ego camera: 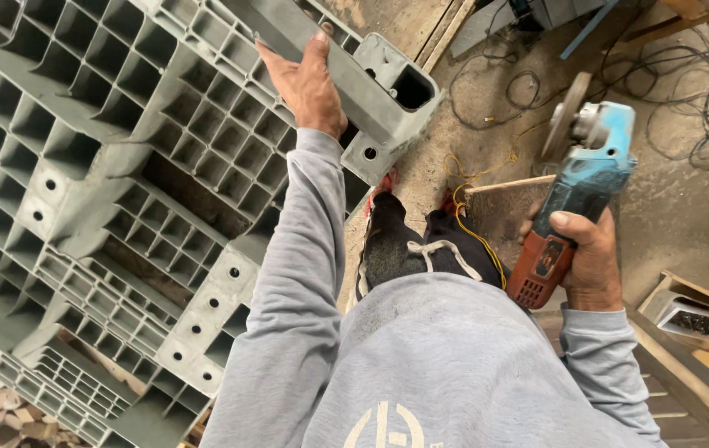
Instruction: The person uses an angle grinder to smooth the edges of stacked gray metal frames. They hold the frames with one hand while operating the grinder with the other, moving along the edges to remove burrs. The person repositions the frames as needed to access different edges.
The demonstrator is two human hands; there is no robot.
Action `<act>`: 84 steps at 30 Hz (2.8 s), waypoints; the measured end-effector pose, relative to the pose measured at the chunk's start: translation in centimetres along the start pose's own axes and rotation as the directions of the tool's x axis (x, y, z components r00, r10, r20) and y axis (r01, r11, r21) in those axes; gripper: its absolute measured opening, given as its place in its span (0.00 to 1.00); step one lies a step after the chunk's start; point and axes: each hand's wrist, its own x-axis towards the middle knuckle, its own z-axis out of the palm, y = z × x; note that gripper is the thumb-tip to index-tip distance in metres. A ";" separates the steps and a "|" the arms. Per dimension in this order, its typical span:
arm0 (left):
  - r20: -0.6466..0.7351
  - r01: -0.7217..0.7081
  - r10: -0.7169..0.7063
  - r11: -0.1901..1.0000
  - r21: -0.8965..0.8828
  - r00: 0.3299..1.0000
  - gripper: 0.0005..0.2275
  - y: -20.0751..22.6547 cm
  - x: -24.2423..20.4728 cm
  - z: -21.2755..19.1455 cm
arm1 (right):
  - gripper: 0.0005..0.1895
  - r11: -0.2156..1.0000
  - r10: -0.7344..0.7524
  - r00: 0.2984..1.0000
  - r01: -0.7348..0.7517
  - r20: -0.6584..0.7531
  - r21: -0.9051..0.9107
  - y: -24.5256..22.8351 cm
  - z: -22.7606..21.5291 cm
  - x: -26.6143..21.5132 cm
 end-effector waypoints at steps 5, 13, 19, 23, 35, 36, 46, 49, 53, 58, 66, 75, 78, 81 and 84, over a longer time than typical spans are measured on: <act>0.077 -0.096 0.072 0.927 0.362 0.994 0.42 -0.1 3.3 2.8 | 0.20 1.000 0.031 1.000 -0.031 0.006 -0.003 1.0 2.0 0.7; -0.030 0.152 -0.200 0.631 0.761 0.979 0.50 -0.5 3.5 8.3 | 0.24 0.990 0.113 0.990 -0.105 -0.084 0.094 3.3 5.0 1.2; -0.051 0.020 0.061 0.425 0.905 0.997 0.43 -5.1 1.7 8.2 | 0.27 0.989 0.101 0.985 -0.085 -0.138 0.118 5.5 6.2 2.4; -0.045 0.011 0.072 0.423 0.906 0.996 0.42 -5.5 1.5 8.1 | 0.28 0.986 0.139 0.978 -0.122 -0.158 0.115 6.7 6.8 2.6; -0.205 0.226 -0.098 0.339 0.913 0.974 0.43 -2.8 1.3 10.8 | 0.30 0.979 0.111 0.980 -0.079 -0.167 0.188 9.2 10.1 4.0; -0.203 0.221 -0.089 0.308 0.925 0.975 0.43 -2.7 1.2 10.9 | 0.30 0.972 0.114 0.980 -0.076 -0.165 0.224 9.7 10.7 4.0; -0.213 0.247 -0.131 0.382 0.891 0.968 0.42 -2.6 1.4 10.7 | 0.25 0.924 0.114 0.989 -0.069 -0.099 0.377 12.9 12.2 4.4; -0.216 0.251 -0.130 0.403 0.880 0.968 0.42 -2.8 1.4 10.8 | 0.26 0.921 0.093 0.992 -0.055 -0.081 0.386 13.0 12.6 4.3; -0.226 0.248 -0.113 0.246 0.937 0.967 0.43 -2.6 1.7 11.0 | 0.26 0.910 0.097 0.993 -0.063 -0.063 0.409 13.8 12.8 4.3; -0.236 0.311 -0.215 0.454 0.835 0.948 0.43 -2.5 1.2 10.9 | 0.26 0.902 0.140 0.986 -0.091 -0.087 0.422 14.1 12.7 4.5; -0.129 0.149 -0.075 0.527 0.837 0.989 0.45 -3.6 1.8 9.4 | 0.31 0.892 0.180 0.982 -0.137 -0.060 0.431 15.6 12.9 4.0; -0.207 0.236 -0.114 0.426 0.873 0.972 0.44 -3.7 2.0 9.5 | 0.28 0.915 0.130 0.987 -0.082 -0.096 0.394 14.6 12.8 4.5; -0.153 0.166 -0.067 0.462 0.871 0.986 0.45 -3.8 2.1 9.3 | 0.27 0.922 0.139 0.985 -0.092 -0.100 0.377 14.1 12.7 4.4; -0.210 0.293 -0.219 0.479 0.827 0.953 0.43 -3.8 1.9 9.6 | 0.27 0.910 0.154 0.984 -0.108 -0.086 0.401 13.6 13.2 4.4; -0.152 0.169 -0.073 0.408 0.897 0.986 0.43 -3.6 1.6 9.4 | 0.27 0.896 0.205 0.974 -0.146 -0.098 0.420 13.7 13.4 3.6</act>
